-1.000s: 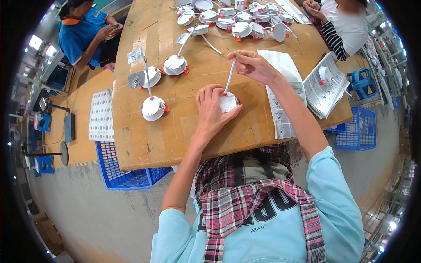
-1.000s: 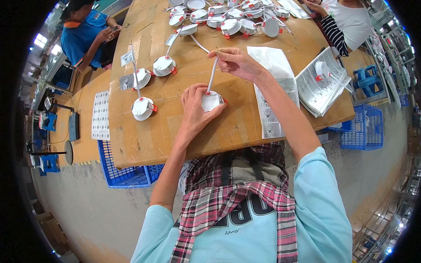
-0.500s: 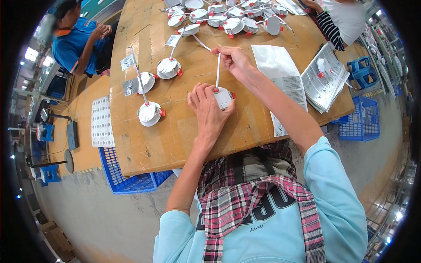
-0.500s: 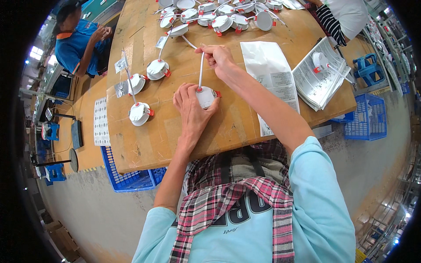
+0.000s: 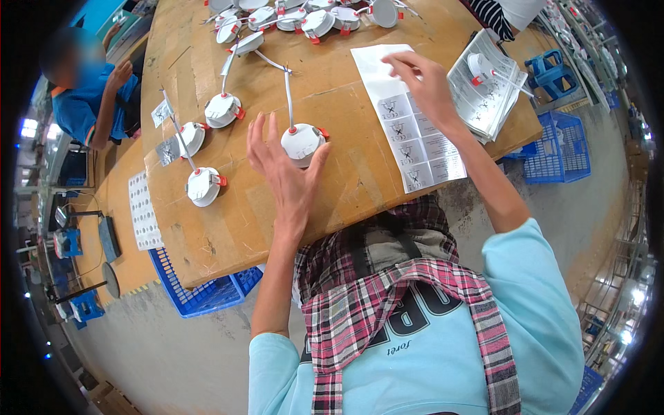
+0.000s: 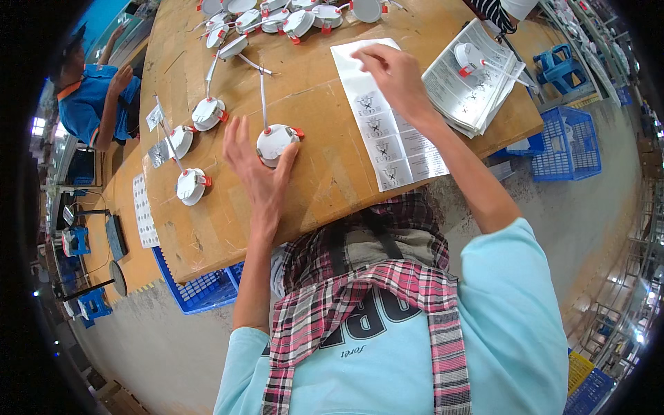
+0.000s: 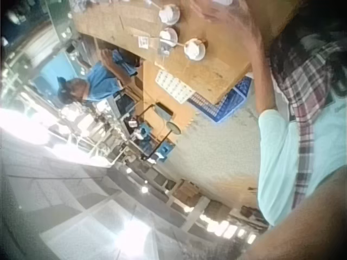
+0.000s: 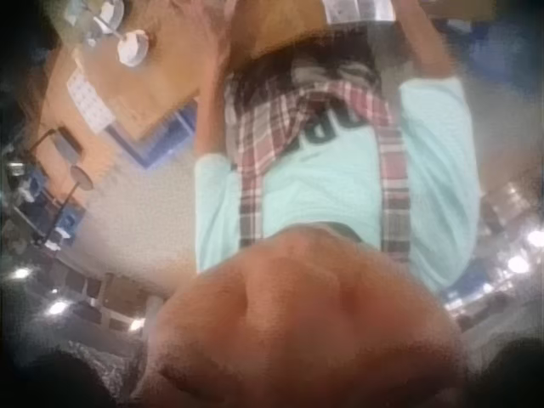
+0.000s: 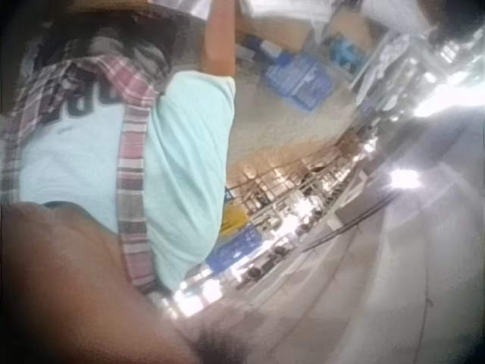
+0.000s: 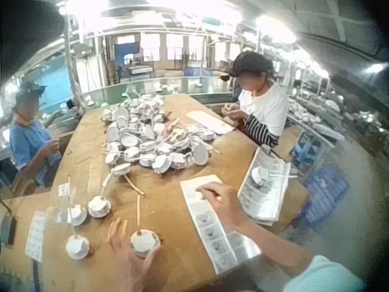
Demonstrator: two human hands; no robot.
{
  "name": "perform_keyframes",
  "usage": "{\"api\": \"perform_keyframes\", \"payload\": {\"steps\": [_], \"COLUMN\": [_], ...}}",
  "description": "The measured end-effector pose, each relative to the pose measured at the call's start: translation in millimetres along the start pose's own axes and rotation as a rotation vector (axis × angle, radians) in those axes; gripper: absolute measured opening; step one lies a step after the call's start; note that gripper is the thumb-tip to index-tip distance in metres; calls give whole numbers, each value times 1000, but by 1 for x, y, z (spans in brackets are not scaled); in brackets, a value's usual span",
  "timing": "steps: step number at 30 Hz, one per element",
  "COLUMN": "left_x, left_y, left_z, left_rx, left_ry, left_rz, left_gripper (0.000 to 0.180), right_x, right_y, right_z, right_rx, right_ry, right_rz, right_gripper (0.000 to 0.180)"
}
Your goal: The person peels adhesive labels from a backing sheet and attaches them around the wires of round light fixtures by hand.
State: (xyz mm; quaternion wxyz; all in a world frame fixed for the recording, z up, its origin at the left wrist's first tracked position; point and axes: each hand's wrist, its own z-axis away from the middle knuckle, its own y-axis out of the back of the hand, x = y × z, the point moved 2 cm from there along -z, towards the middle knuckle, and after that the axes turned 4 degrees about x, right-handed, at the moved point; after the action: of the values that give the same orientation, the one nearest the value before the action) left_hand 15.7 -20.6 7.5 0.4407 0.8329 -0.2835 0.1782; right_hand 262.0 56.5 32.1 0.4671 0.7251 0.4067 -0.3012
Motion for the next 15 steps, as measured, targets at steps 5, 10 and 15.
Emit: {"api": "perform_keyframes", "payload": {"steps": [5, 10, 15], "left_x": [44, 56, 45], "left_y": [-7, -67, -91], "left_z": [10, 7, -25], "left_rx": [-317, -446, -466], "left_ry": [90, 440, 637], "left_rz": [566, 867, 842], "left_gripper": [67, 68, 67], "right_x": [14, 25, 23], "right_y": [26, 19, 20], "right_z": [53, 67, 71], "right_rx": [50, 44, 74], "right_ry": [172, 112, 135], "right_rz": [236, 171, 128], "right_gripper": [13, 13, 12]}}
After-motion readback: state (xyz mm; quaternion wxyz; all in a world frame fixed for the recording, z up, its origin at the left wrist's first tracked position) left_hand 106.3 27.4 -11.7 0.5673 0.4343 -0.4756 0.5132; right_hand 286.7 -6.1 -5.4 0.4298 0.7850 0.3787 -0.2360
